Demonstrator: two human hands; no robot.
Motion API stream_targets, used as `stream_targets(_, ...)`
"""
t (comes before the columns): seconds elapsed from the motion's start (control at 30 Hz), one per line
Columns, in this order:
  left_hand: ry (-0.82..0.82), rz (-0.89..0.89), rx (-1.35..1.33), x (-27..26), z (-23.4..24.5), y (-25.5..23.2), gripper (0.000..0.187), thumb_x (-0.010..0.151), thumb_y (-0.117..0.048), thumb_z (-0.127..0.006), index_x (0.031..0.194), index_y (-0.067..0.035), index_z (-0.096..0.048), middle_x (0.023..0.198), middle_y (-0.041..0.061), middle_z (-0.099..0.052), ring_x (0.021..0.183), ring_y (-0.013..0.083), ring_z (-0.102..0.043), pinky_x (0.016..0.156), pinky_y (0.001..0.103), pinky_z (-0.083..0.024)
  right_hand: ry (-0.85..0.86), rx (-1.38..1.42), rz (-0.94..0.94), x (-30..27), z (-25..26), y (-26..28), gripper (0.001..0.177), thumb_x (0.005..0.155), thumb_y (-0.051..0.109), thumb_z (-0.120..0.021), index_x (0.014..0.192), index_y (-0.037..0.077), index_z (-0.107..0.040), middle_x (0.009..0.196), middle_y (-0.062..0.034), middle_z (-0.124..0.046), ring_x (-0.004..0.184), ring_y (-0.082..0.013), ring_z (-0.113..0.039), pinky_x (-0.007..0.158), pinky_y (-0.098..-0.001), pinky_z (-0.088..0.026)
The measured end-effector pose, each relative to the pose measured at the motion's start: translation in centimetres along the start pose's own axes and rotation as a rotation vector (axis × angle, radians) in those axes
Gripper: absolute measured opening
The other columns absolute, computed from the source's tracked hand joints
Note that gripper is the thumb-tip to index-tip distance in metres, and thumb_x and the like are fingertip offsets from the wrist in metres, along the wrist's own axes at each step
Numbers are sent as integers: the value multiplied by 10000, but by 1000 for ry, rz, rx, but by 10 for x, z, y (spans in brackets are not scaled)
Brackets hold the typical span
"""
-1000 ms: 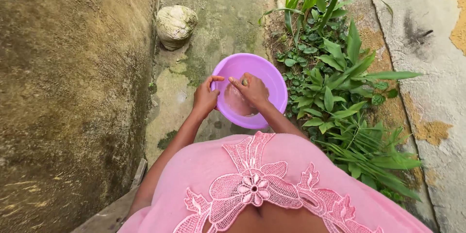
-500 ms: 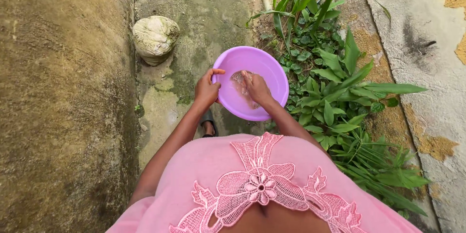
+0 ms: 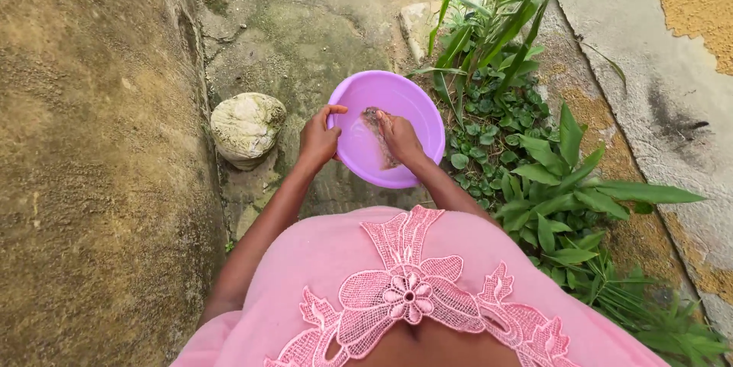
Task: Cleaning a door frame and lock area using a damp cloth and water in a bowl.
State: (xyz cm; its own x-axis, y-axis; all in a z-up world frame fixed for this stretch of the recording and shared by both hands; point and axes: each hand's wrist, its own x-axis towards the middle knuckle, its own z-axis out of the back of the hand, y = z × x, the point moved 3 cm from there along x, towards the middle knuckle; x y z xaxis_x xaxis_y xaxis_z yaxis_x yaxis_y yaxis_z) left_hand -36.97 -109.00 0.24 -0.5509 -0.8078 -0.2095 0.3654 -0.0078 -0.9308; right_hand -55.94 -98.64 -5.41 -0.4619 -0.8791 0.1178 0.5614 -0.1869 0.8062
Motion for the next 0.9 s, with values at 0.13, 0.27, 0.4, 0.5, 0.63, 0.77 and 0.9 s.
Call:
stream_targets(0.13,-105,-216,129,57,22,-3,440,811,20,-611,1189,-186,-707,918,92,-771,627,187,-751,514,319,-603,28,-38,-51,53,-15,-14,577,1072,469,-438,775,14,-632,624,-213,-574,602,-368,-580,628,-483,-450)
stream_targets(0.27,-58,48,-10,95,40,-11,437,831,15,-565,1217,-170,-657,965,93,-737,545,226,-727,413,336,-596,74,-31,-73,105,-29,-21,576,1068,469,-449,777,7,-634,631,-217,-589,606,-369,-600,621,-482,-449)
stream_targets(0.4,-69,141,-6,155,49,-10,450,844,14,-567,1250,-163,-644,945,137,-751,530,229,-723,412,339,-578,184,-2,-4,169,-29,-7,515,1050,519,-468,1009,62,-702,693,-197,-621,651,-329,-619,639,-448,-467)
stream_targets(0.5,-94,103,-81,210,52,-4,464,834,29,-565,1250,-162,-645,1009,122,-728,543,219,-725,389,346,-590,302,-64,-55,215,-24,8,523,915,567,-655,984,53,-579,729,-153,-631,661,-299,-630,627,-436,-473)
stream_targets(0.63,-137,176,-33,295,63,-27,476,846,24,-558,1261,-191,-650,968,132,-741,544,215,-722,403,336,-582,438,114,8,298,-24,2,543,863,585,-747,1007,82,-601,822,-105,-607,785,-283,-591,693,-405,-469)
stream_targets(0.77,-183,143,39,362,65,-48,447,850,14,-571,1240,-186,-652,975,110,-738,533,228,-723,396,342,-573,498,-44,169,358,-14,3,677,743,592,-851,1033,61,-547,984,-172,-591,956,-335,-585,804,-435,-482)
stream_targets(0.9,-202,108,90,430,69,-69,442,860,10,-566,1245,-191,-650,960,118,-748,523,233,-715,399,344,-561,421,-207,384,415,-6,-2,745,718,596,-904,1078,62,-531,1145,-219,-553,1133,-389,-524,939,-484,-460)
